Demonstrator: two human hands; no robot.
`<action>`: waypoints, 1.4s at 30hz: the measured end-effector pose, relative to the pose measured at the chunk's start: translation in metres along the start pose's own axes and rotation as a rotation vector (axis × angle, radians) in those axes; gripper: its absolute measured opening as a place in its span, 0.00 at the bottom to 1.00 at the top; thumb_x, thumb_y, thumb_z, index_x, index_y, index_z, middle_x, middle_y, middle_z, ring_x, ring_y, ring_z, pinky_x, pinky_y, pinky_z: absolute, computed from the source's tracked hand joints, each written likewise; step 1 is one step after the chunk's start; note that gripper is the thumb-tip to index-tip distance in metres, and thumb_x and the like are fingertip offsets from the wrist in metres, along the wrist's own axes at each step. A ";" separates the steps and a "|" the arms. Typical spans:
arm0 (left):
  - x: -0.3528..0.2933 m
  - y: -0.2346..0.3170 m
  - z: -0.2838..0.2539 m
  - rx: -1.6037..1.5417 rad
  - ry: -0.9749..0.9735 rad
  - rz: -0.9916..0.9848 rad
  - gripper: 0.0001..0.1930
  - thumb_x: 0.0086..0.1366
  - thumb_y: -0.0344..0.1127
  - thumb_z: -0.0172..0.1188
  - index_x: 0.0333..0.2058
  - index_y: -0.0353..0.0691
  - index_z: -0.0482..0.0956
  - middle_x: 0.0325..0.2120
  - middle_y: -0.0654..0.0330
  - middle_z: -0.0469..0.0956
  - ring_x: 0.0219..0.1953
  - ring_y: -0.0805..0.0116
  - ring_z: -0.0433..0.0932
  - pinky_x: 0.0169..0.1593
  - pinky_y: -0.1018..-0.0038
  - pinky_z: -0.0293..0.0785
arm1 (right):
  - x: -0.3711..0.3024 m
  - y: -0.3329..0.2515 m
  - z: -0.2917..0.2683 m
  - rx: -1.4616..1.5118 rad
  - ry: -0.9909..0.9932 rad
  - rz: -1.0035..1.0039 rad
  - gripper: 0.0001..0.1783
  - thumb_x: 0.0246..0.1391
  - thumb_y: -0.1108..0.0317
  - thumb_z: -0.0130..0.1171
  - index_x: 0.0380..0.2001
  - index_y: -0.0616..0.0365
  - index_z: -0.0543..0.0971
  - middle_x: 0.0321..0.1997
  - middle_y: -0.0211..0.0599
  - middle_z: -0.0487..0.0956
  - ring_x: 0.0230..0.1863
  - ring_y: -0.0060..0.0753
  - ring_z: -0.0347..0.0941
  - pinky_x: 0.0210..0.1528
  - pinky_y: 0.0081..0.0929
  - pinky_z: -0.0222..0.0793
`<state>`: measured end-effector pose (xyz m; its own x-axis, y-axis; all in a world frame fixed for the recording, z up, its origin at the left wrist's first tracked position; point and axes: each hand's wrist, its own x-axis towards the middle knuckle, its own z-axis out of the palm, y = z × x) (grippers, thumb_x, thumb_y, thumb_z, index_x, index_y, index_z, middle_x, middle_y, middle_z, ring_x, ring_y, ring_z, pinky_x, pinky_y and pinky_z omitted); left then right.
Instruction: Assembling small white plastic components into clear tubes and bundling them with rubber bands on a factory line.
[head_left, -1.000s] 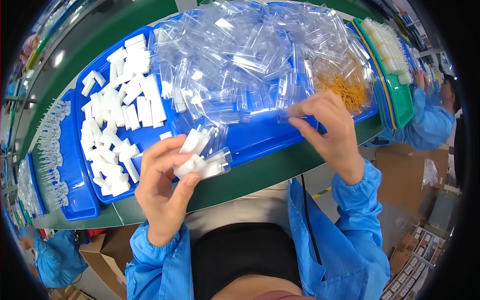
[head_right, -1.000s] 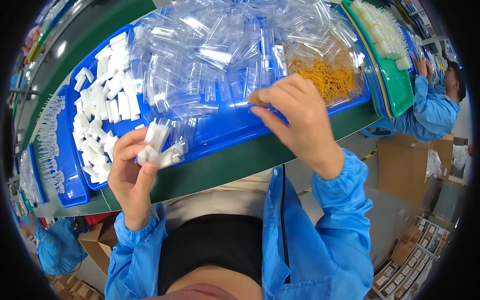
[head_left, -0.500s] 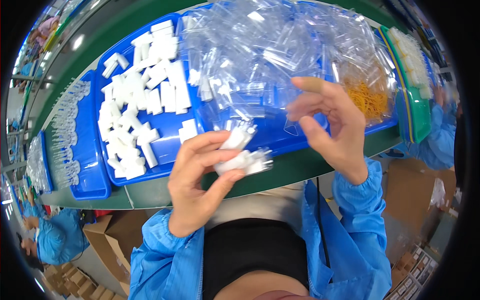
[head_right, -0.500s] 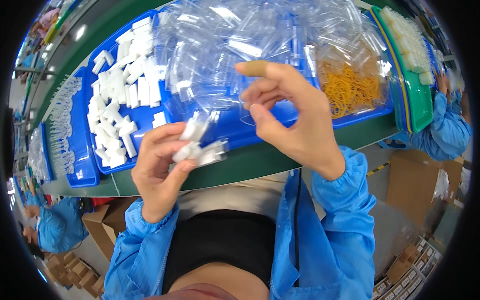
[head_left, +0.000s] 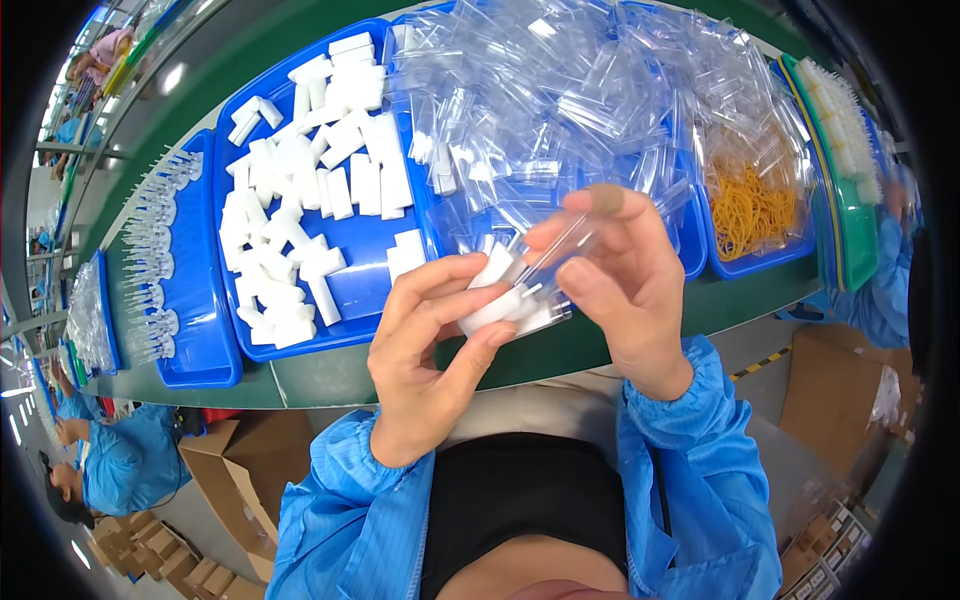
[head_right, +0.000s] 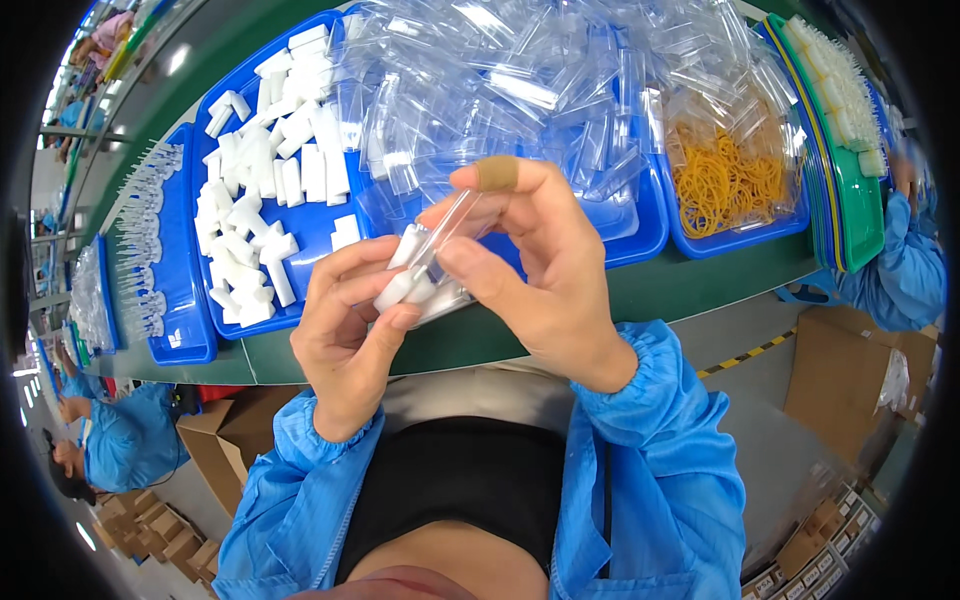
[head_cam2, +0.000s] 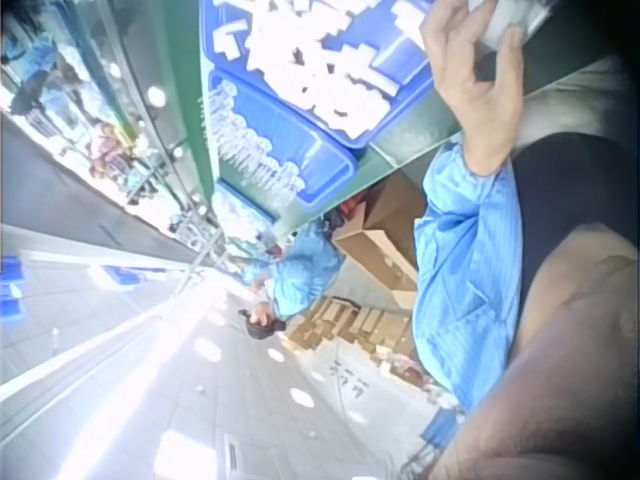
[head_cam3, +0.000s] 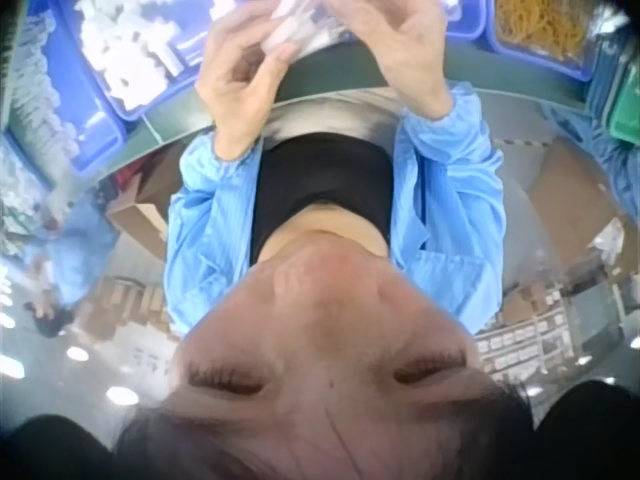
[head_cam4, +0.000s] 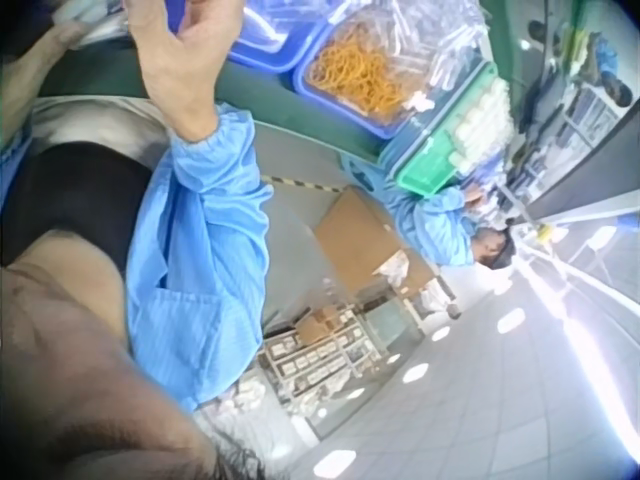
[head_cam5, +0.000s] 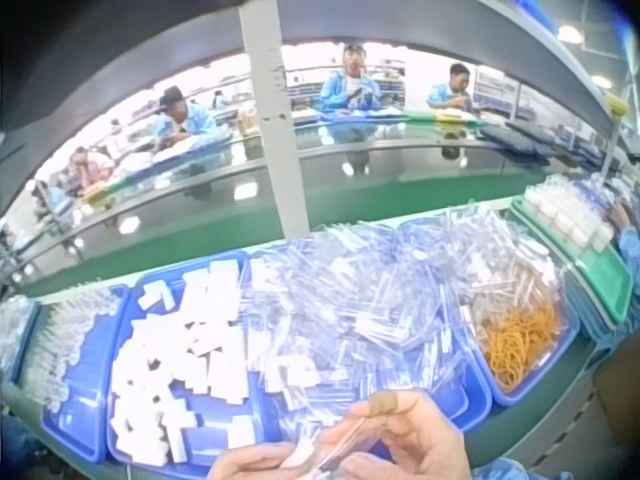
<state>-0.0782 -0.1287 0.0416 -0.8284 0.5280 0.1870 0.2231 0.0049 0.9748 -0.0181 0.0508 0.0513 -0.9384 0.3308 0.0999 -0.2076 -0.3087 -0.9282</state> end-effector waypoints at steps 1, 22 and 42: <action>0.000 0.000 -0.001 -0.010 -0.011 -0.001 0.15 0.57 0.23 0.69 0.44 0.33 0.82 0.52 0.52 0.73 0.52 0.63 0.77 0.40 0.78 0.81 | 0.000 -0.002 0.001 -0.070 -0.005 0.008 0.23 0.61 0.74 0.58 0.58 0.64 0.65 0.47 0.46 0.80 0.52 0.32 0.76 0.56 0.31 0.71; 0.001 0.005 -0.001 -0.031 -0.042 -0.037 0.12 0.62 0.22 0.63 0.45 0.32 0.81 0.53 0.51 0.71 0.51 0.64 0.77 0.46 0.75 0.81 | -0.014 0.003 0.001 -0.152 0.061 -0.075 0.18 0.58 0.77 0.62 0.49 0.65 0.70 0.46 0.46 0.80 0.47 0.31 0.79 0.50 0.26 0.74; 0.003 0.010 0.000 0.318 -0.053 0.154 0.15 0.55 0.22 0.69 0.43 0.33 0.84 0.50 0.48 0.76 0.51 0.59 0.77 0.52 0.69 0.75 | -0.011 -0.005 -0.009 -0.370 -0.066 -0.079 0.15 0.56 0.74 0.65 0.46 0.64 0.75 0.42 0.40 0.83 0.44 0.29 0.81 0.47 0.25 0.76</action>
<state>-0.0781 -0.1271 0.0516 -0.7466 0.5862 0.3144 0.4993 0.1816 0.8472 -0.0044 0.0569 0.0519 -0.9417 0.2787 0.1883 -0.1778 0.0627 -0.9821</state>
